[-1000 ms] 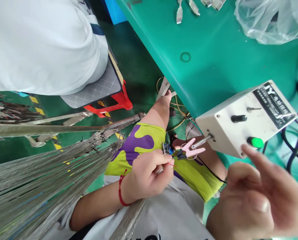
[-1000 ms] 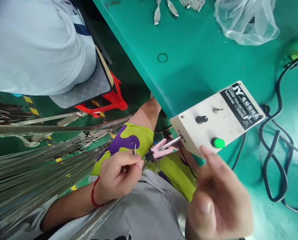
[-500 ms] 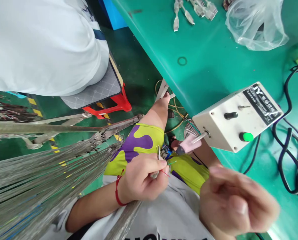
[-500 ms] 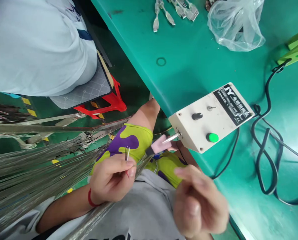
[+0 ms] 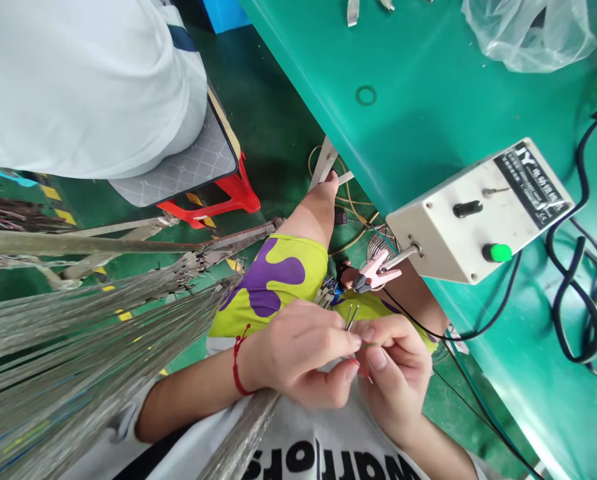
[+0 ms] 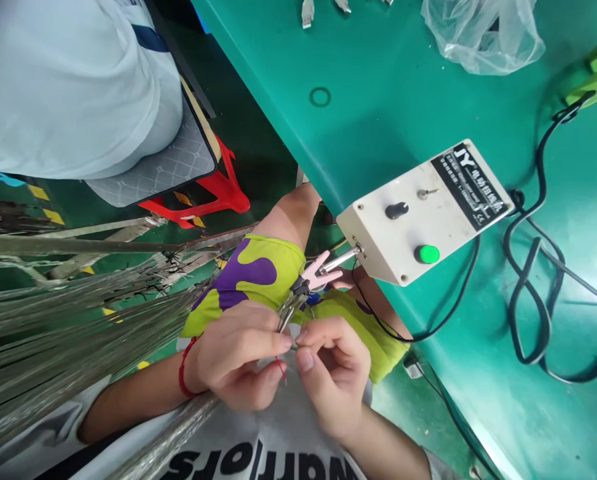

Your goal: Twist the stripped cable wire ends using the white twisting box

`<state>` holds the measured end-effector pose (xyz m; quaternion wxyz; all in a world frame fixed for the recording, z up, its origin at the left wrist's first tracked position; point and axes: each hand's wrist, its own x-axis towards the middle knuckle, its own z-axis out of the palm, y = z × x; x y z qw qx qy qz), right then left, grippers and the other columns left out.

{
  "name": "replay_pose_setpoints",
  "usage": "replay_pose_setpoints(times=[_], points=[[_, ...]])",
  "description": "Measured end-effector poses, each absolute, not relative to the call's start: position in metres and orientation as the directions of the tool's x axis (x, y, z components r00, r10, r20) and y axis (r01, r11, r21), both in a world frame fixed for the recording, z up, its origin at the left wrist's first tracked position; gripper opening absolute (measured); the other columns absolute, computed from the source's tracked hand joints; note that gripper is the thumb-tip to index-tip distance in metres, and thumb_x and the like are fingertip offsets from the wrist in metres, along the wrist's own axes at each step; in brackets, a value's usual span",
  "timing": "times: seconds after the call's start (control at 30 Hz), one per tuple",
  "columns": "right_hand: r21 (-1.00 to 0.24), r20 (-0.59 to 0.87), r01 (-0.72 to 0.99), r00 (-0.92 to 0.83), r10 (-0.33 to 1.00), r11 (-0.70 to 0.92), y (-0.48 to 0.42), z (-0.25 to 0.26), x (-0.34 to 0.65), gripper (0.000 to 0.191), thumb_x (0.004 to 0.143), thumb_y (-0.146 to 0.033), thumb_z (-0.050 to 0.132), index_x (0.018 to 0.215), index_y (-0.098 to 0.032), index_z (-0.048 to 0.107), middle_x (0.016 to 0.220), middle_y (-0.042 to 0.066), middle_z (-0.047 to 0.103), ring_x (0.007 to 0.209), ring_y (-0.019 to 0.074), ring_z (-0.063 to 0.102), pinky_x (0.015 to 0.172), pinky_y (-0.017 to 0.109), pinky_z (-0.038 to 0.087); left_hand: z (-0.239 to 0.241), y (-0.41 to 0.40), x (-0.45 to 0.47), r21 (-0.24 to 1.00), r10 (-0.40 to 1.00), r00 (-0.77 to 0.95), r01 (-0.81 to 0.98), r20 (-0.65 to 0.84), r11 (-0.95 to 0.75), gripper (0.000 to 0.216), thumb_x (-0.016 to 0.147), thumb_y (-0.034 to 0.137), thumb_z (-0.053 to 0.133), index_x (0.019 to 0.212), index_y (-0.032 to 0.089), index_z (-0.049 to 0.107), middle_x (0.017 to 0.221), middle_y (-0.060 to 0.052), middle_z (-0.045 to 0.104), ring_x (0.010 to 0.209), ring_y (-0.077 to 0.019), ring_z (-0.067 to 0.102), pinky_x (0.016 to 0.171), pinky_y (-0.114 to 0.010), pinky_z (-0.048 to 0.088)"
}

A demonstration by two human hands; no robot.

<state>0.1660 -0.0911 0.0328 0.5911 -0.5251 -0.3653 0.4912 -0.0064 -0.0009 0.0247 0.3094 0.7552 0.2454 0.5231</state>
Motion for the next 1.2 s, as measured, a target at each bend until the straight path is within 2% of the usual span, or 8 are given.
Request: replay_pose_setpoints(times=[0.1,0.3,0.43,0.67,0.77,0.9,1.1,1.2], points=[[-0.972,-0.109,-0.23,0.252,0.962,-0.049,-0.087,0.03,0.167,0.01,0.112,-0.035,0.087,0.109,-0.027,0.086,0.082,0.002,0.075,0.068,0.0176,0.066,0.061,0.027,0.055,0.028,0.003,-0.008,0.738,0.693,0.372,0.028,0.618,-0.674,0.009,0.116,0.029,0.065,0.122,0.023,0.069,0.079,0.001,0.081,0.058,-0.017,0.078,0.056,-0.03,0.063],[-0.898,-0.229,-0.417,0.161,0.96,-0.144,-0.069,0.038,0.159,0.016,0.111,-0.036,0.087,0.099,-0.026,0.084,0.069,-0.006,0.061,0.05,0.009,0.032,0.048,0.022,0.03,0.026,0.004,-0.004,0.759,0.714,0.333,-0.01,0.616,-0.651,0.011,0.117,0.016,0.06,0.119,0.024,0.068,0.078,0.006,0.076,0.057,-0.0117,0.072,0.059,-0.026,0.057],[-0.877,-0.277,-0.446,0.165,0.947,-0.179,-0.061,0.042,0.157,0.022,0.106,-0.039,0.092,0.093,-0.026,0.081,0.067,-0.006,0.061,0.052,0.0103,0.034,0.048,0.023,0.03,0.023,0.005,-0.003,0.769,0.714,0.337,-0.055,0.614,-0.636,0.013,0.112,0.014,0.06,0.115,0.026,0.066,0.076,0.006,0.072,0.055,-0.0115,0.067,0.057,-0.026,0.054],[-0.898,-0.283,-0.38,0.114,0.952,-0.222,-0.058,0.039,0.16,0.028,0.109,-0.046,0.088,0.094,-0.026,0.075,0.062,-0.007,0.056,0.051,0.0132,0.037,0.05,0.027,0.034,0.025,0.005,-0.01,0.801,0.736,0.37,-0.039,0.567,-0.598,0.02,0.098,0.01,0.061,0.105,0.029,0.06,0.071,0.007,0.066,0.051,-0.0131,0.06,0.055,-0.029,0.052],[-0.901,-0.216,-0.407,0.123,0.969,-0.149,-0.046,0.04,0.162,0.026,0.11,-0.05,0.084,0.098,-0.028,0.077,0.06,-0.007,0.056,0.052,0.0155,0.041,0.056,0.03,0.039,0.025,0.004,-0.012,0.8,0.771,0.317,0.058,0.553,-0.598,0.017,0.1,0.011,0.063,0.104,0.028,0.062,0.073,0.005,0.072,0.053,-0.0139,0.065,0.055,-0.028,0.053],[-0.921,-0.188,-0.367,0.132,0.973,-0.128,-0.031,0.04,0.164,0.041,0.112,-0.058,0.079,0.085,-0.027,0.073,0.06,-0.004,0.056,0.058,0.0188,0.046,0.061,0.034,0.041,0.027,0.003,-0.013,0.81,0.841,0.19,0.228,0.507,-0.54,0.017,0.103,0.011,0.072,0.107,0.026,0.068,0.073,0.005,0.078,0.058,-0.014,0.075,0.06,-0.023,0.06],[-0.953,-0.161,-0.285,0.175,0.971,-0.107,-0.024,0.037,0.164,0.055,0.113,-0.056,0.077,0.069,-0.025,0.067,0.058,-0.002,0.053,0.059,0.0186,0.048,0.059,0.035,0.039,0.028,0.004,-0.013,0.818,0.867,0.153,0.285,0.475,-0.499,0.014,0.105,0.013,0.075,0.106,0.025,0.069,0.069,0.007,0.076,0.049,-0.0101,0.066,0.053,-0.02,0.054],[-0.953,-0.151,-0.293,0.243,0.958,-0.076,-0.018,0.04,0.167,0.041,0.111,-0.054,0.083,0.081,-0.025,0.078,0.062,-0.003,0.055,0.06,0.0178,0.048,0.062,0.034,0.042,0.027,0.005,-0.012,0.809,0.855,0.16,0.277,0.493,-0.518,0.015,0.105,0.011,0.074,0.106,0.024,0.068,0.071,0.007,0.074,0.049,-0.0082,0.061,0.051,-0.018,0.05]])
